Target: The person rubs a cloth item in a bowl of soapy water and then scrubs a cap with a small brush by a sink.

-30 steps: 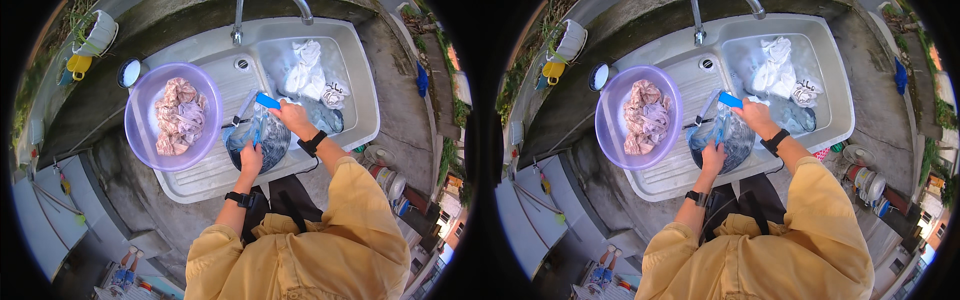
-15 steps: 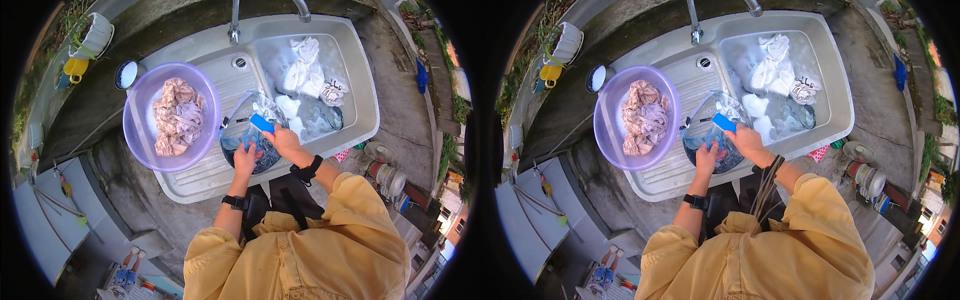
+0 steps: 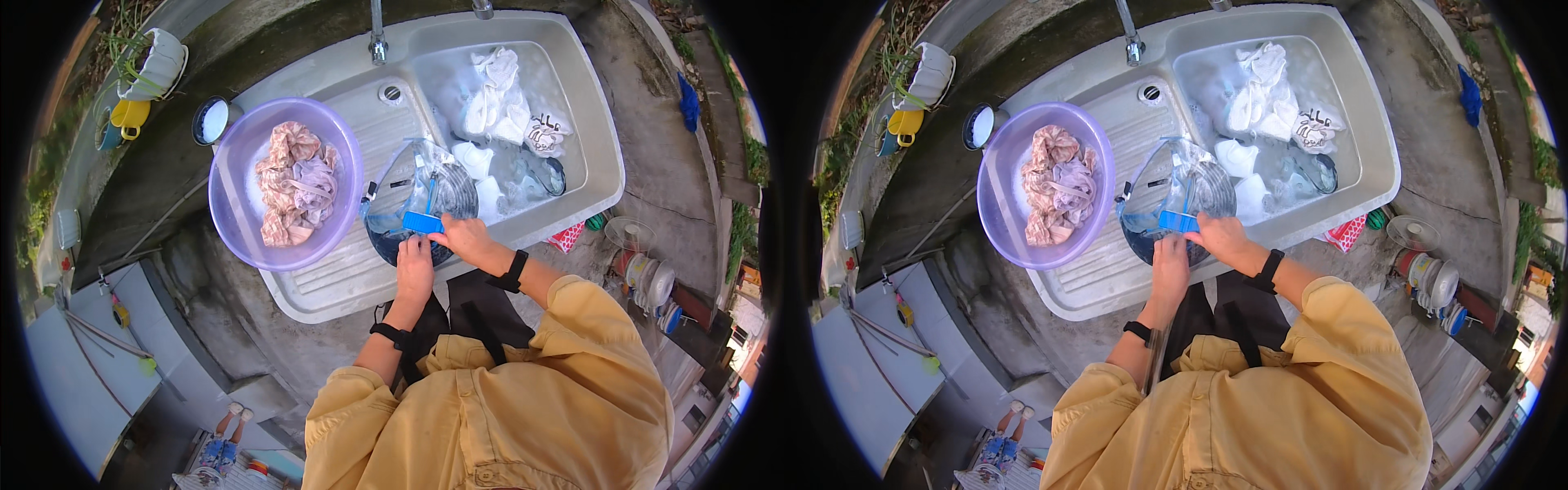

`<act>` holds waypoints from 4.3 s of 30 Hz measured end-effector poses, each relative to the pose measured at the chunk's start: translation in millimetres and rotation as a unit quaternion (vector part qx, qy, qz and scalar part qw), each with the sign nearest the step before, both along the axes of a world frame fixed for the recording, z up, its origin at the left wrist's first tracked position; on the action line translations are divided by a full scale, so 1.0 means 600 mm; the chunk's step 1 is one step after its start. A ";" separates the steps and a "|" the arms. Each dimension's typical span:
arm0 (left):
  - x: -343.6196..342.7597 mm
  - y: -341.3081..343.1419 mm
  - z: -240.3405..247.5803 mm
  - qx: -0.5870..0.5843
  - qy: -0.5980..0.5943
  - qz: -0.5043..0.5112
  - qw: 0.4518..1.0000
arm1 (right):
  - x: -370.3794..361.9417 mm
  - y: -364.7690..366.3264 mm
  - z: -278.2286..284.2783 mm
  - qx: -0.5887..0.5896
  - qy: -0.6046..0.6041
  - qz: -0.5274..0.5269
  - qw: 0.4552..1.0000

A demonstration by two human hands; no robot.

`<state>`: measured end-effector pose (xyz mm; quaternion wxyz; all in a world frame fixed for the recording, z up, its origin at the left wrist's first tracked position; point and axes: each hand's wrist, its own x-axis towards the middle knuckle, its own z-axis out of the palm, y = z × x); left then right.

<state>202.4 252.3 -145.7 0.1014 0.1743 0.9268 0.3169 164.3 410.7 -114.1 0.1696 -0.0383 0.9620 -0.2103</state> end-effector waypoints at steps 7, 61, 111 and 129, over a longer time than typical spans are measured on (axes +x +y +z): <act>0.014 -0.001 0.019 0.005 0.026 0.005 1.000 | -0.048 0.054 -0.013 0.073 0.067 -0.128 0.987; -0.079 -0.067 0.014 0.549 -0.444 0.443 0.553 | -0.003 -0.002 -0.004 0.027 -0.015 -0.110 0.993; -0.039 -0.002 0.013 0.664 -0.521 0.359 0.399 | 0.053 -0.043 0.011 -0.046 -0.103 -0.129 0.985; 0.017 0.027 -0.013 0.589 -0.534 0.341 0.501 | 0.052 -0.005 0.000 0.015 -0.073 -0.117 0.990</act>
